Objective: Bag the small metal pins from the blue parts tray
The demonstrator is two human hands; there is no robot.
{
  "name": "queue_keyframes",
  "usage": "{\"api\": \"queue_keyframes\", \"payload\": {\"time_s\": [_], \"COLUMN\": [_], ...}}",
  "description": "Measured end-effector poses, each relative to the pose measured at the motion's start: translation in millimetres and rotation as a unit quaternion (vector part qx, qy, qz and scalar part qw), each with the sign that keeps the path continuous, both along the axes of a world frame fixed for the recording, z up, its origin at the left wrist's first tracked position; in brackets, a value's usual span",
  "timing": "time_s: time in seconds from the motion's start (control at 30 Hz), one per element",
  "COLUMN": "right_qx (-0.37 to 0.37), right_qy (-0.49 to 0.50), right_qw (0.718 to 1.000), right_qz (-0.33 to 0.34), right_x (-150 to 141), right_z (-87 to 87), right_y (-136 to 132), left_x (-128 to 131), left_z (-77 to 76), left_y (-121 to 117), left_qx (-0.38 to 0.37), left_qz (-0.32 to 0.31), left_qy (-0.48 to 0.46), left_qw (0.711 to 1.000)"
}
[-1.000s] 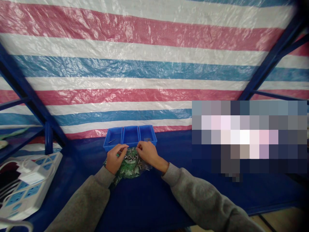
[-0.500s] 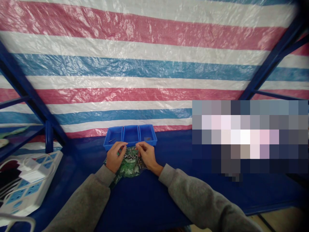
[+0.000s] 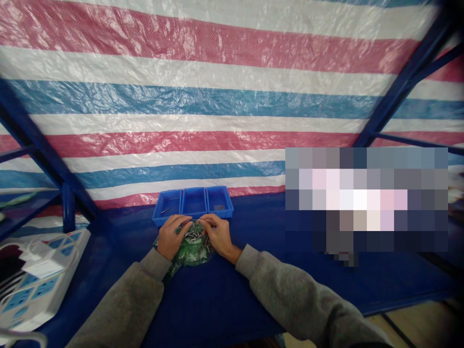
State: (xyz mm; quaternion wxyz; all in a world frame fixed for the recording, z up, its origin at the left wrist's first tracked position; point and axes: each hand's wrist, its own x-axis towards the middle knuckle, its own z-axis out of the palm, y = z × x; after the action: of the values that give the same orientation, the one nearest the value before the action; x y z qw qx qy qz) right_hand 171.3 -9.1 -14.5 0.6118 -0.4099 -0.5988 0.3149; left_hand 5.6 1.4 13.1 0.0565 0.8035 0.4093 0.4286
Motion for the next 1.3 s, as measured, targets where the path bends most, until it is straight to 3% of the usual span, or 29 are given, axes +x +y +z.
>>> {"api": "queue_keyframes", "payload": {"time_s": [0.17, 0.3, 0.7, 0.93, 1.3], "right_qx": [0.005, 0.018, 0.08, 0.066, 0.091], "right_qy": [-0.038, -0.066, -0.118, -0.062, -0.074], "right_qw": [0.999, 0.997, 0.988, 0.996, 0.993], "right_qz": [0.003, -0.032, -0.056, -0.022, -0.01], "right_x": [1, 2, 5, 4, 3], "right_z": [1.1, 0.9, 5.5, 5.8, 2.6], "right_y": [-2, -1, -5, -5, -5], "left_x": [1, 2, 1, 5, 7], "left_z": [3.9, 5.6, 1.4, 10.0, 13.7], "left_y": [-2, -4, -4, -10, -14], "left_qx": [-0.005, -0.007, -0.01, -0.058, -0.118], "left_qz": [0.002, 0.006, -0.009, -0.056, -0.076], "left_qy": [0.008, 0.008, -0.001, -0.043, -0.055], "left_qw": [1.0, 1.0, 1.0, 0.996, 0.989]}}
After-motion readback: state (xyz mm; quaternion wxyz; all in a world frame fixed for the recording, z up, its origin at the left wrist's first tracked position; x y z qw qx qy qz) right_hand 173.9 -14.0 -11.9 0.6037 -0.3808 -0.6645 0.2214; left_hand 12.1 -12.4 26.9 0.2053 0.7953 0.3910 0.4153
